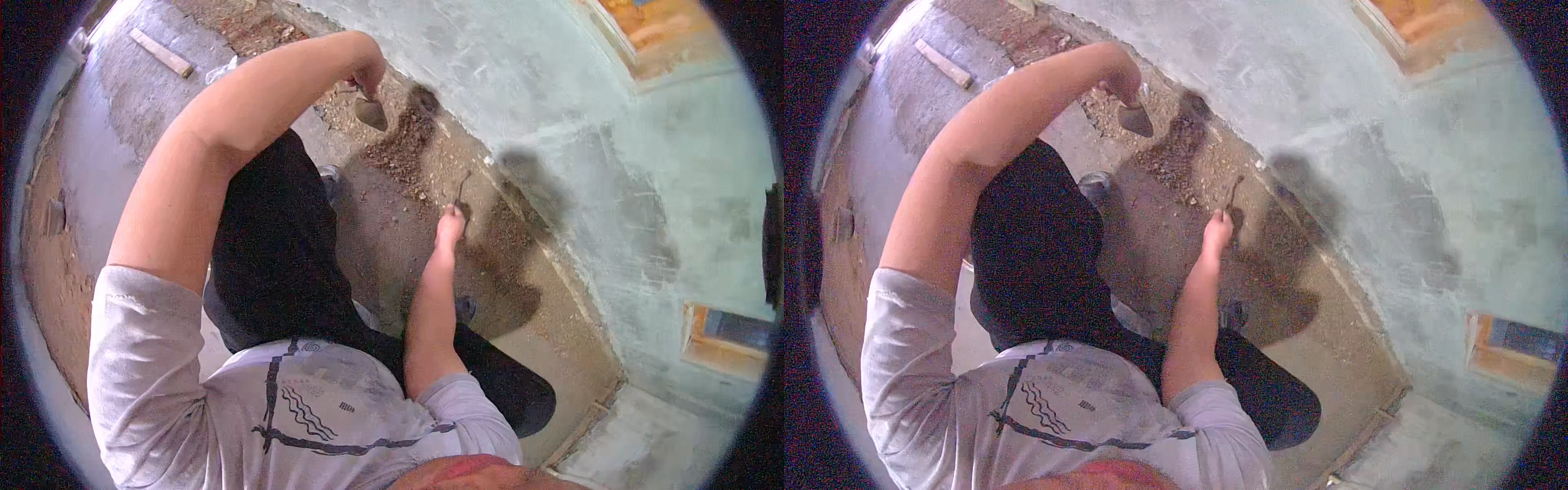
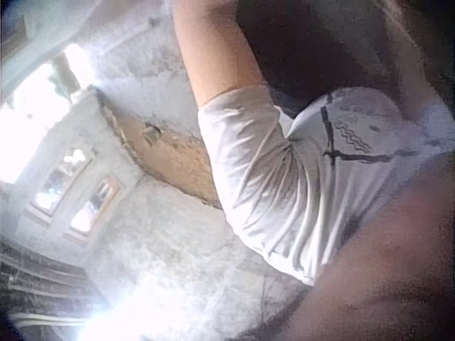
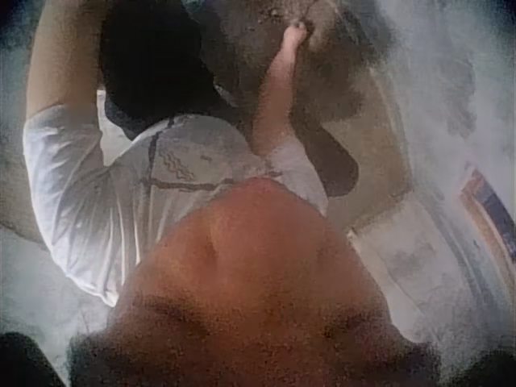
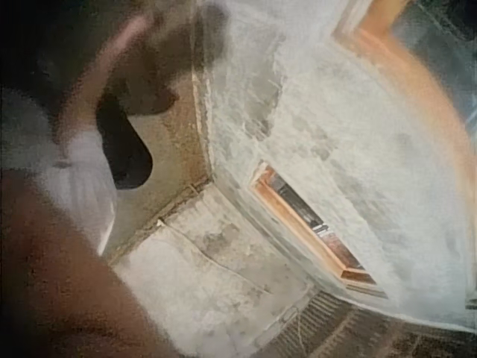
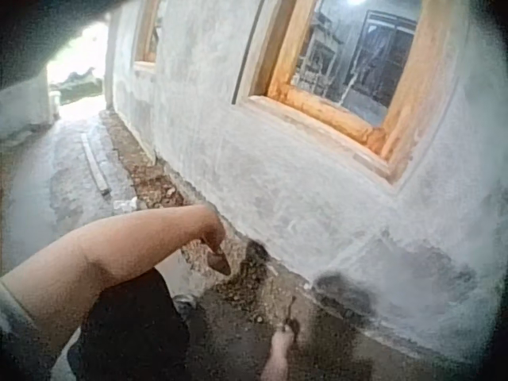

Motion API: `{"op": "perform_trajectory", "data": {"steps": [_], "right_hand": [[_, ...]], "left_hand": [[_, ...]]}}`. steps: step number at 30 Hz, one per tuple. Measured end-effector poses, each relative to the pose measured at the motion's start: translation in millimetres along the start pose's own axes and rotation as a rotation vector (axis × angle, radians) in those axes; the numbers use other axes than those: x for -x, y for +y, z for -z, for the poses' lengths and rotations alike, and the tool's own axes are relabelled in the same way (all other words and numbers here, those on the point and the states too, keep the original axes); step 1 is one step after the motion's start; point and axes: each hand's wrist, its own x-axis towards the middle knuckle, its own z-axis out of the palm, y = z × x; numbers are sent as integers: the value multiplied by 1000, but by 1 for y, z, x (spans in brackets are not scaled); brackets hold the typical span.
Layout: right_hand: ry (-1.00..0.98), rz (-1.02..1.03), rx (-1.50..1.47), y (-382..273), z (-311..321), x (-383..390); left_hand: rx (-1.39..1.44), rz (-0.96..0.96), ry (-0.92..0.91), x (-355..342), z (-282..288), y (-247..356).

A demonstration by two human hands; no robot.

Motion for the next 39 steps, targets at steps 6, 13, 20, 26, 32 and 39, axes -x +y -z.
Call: {"op": "perform_trajectory", "data": {"steps": [6,13,20,26,32,39], "right_hand": [[268,226,-331,-58,37,-32],[231,301,-30,2,-18,-1],[-85,15,135,42,-38,18],[-11,-15,-136,67,-44,5],[-239,10,-306,65,-20,17],[-114,-35,306,12,16,45]], "left_hand": [[26,12,-78,-9,8,3],[-63,19,-46,-5,3,4],[-62,-12,-69,-12,0,-4],[-100,-5,-67,-7,6,4],[-10,9,-23,0,9,9],[12,-2,-50,-7,7,8]]}}
